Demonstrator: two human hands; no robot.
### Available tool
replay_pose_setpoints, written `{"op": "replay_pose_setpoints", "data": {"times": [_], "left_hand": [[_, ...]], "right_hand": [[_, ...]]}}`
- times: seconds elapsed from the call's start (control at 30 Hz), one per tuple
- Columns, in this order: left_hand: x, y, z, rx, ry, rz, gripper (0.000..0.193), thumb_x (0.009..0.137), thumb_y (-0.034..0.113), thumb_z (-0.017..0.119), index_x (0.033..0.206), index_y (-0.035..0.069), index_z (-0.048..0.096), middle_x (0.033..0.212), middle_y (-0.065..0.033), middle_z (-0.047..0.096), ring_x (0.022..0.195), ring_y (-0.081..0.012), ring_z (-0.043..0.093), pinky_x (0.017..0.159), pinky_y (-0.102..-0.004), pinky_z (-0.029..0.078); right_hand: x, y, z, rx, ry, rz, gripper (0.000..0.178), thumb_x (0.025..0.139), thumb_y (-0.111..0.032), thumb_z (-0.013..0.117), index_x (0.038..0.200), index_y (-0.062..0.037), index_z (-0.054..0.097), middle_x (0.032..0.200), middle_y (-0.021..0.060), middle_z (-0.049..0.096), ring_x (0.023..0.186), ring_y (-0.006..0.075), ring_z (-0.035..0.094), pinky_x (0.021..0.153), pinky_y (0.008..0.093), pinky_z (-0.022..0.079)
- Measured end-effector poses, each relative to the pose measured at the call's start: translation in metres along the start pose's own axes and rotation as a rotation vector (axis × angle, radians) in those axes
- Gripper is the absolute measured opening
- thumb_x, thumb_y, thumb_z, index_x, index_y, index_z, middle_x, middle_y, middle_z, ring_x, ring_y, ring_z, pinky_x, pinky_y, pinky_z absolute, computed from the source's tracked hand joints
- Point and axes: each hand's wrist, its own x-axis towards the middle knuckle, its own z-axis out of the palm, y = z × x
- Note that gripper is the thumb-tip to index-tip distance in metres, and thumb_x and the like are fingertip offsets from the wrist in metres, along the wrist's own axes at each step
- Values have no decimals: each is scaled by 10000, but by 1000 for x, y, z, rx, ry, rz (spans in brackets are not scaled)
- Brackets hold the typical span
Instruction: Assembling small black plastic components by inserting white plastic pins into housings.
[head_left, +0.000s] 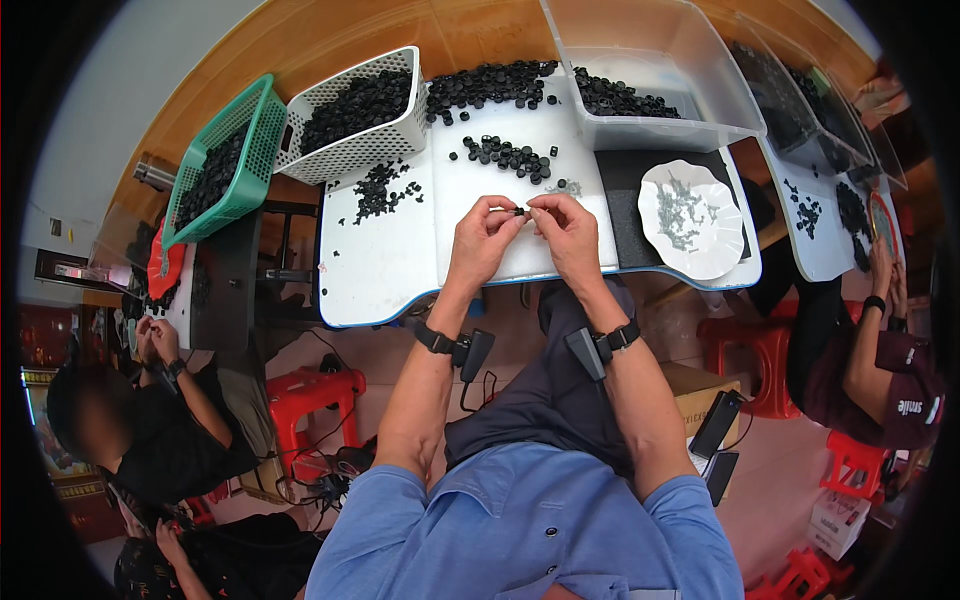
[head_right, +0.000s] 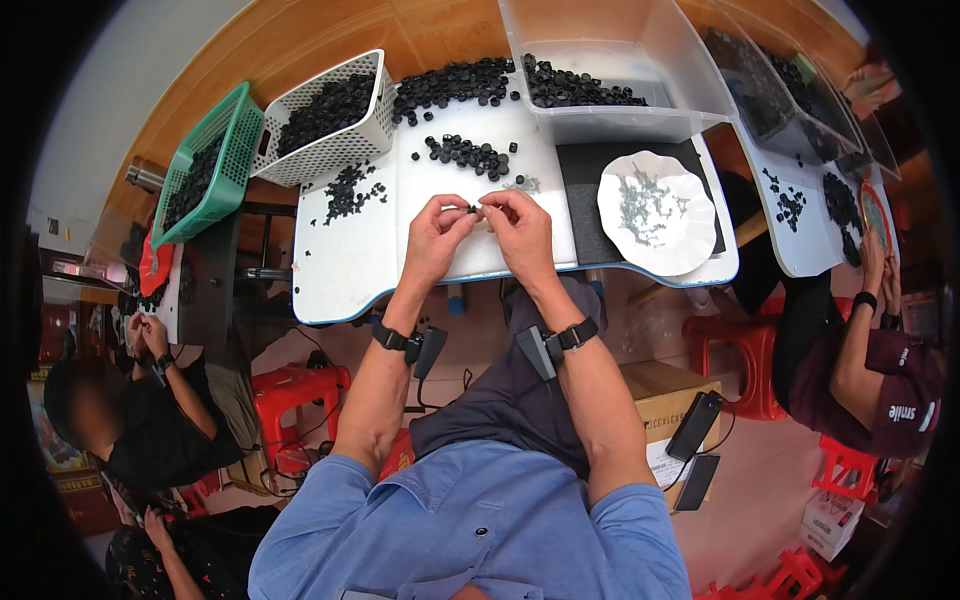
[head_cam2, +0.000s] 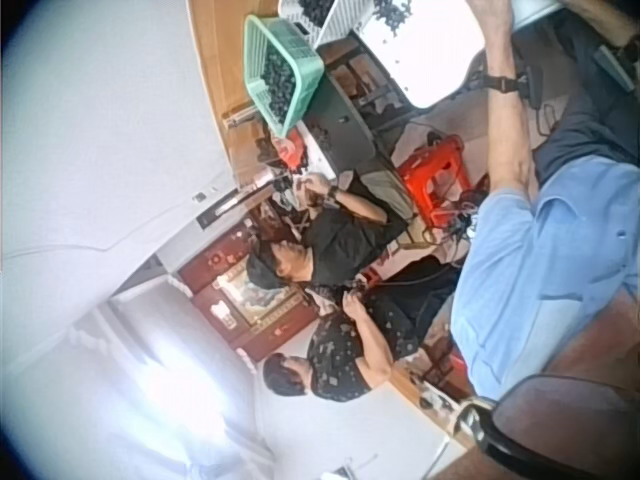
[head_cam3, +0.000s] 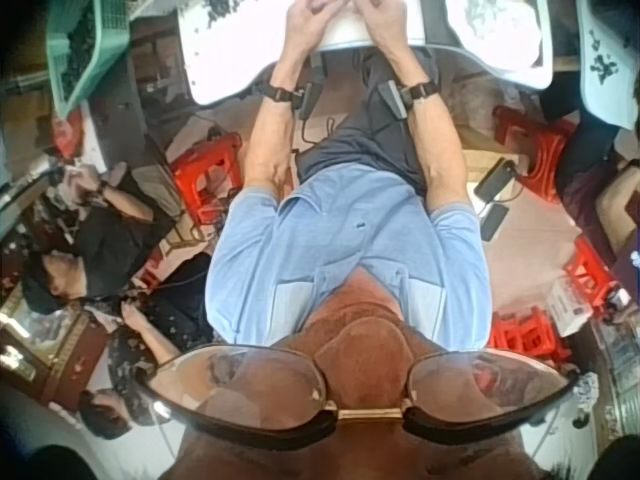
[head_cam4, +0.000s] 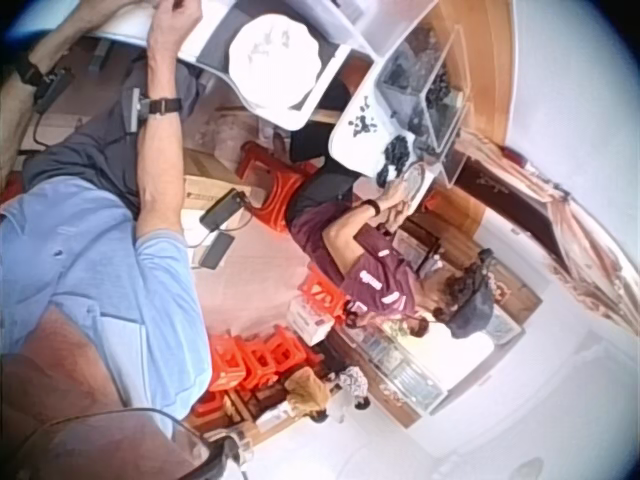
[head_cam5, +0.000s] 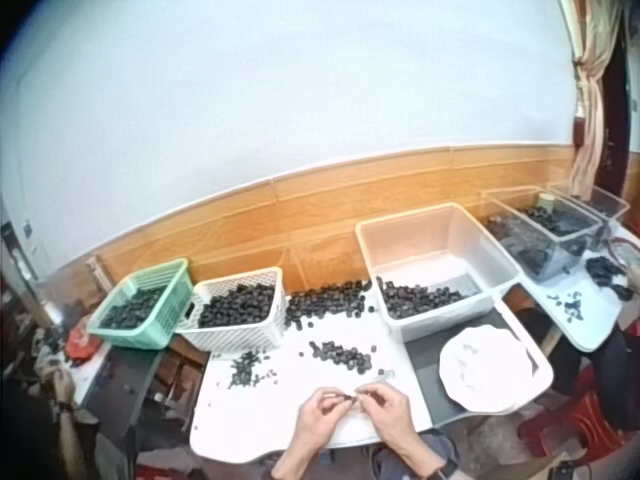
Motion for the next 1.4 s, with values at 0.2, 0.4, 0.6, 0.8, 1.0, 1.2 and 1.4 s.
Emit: {"op": "replay_pose_setpoints", "data": {"times": [0.2,0.4,0.6,0.8,1.0,1.2,1.4], "left_hand": [[0,3,0,-25,11,53,218,938,46,739,1139,2,665,984,-46,717,886,-98,674,797,-231,542],[1,6,0,47,-11,42,231,909,67,773,1121,27,689,968,-21,706,854,-78,649,762,-226,534],[29,21,-8,393,126,155,279,892,83,713,1159,2,694,944,-81,726,801,-140,683,760,-282,551],[79,31,-14,779,172,199,273,847,168,774,1056,-1,726,887,-123,703,781,-279,673,745,-400,536],[83,29,-8,827,146,148,239,839,155,773,1011,-6,730,934,-146,722,866,-313,697,804,-414,549],[70,20,-15,811,167,297,231,830,105,748,1031,-8,737,1006,-172,718,911,-333,697,838,-427,549],[66,33,-11,911,129,297,246,854,85,727,1084,0,738,967,-162,718,877,-309,703,825,-406,554]], "right_hand": [[1,2,-3,-70,-65,-52,127,943,-60,700,1038,10,746,847,27,713,712,70,625,638,227,500],[2,-1,-7,65,-109,68,153,932,-53,716,1064,18,744,848,26,723,704,68,635,637,222,507],[1,2,-3,39,2,15,148,922,-34,719,1061,12,742,819,9,704,683,52,620,625,204,493],[-2,5,-2,14,24,-18,145,915,-34,722,1052,10,738,780,-13,676,676,35,591,621,203,476],[-4,7,-4,28,24,-18,137,911,-35,729,1042,4,738,772,-20,668,679,32,579,617,206,461],[-3,3,-1,-6,13,-5,131,912,-41,733,1034,5,738,775,-17,674,673,32,574,615,203,461],[-3,5,-5,5,37,-4,129,912,-40,732,1033,4,739,773,-17,675,671,31,574,612,205,462]]}}
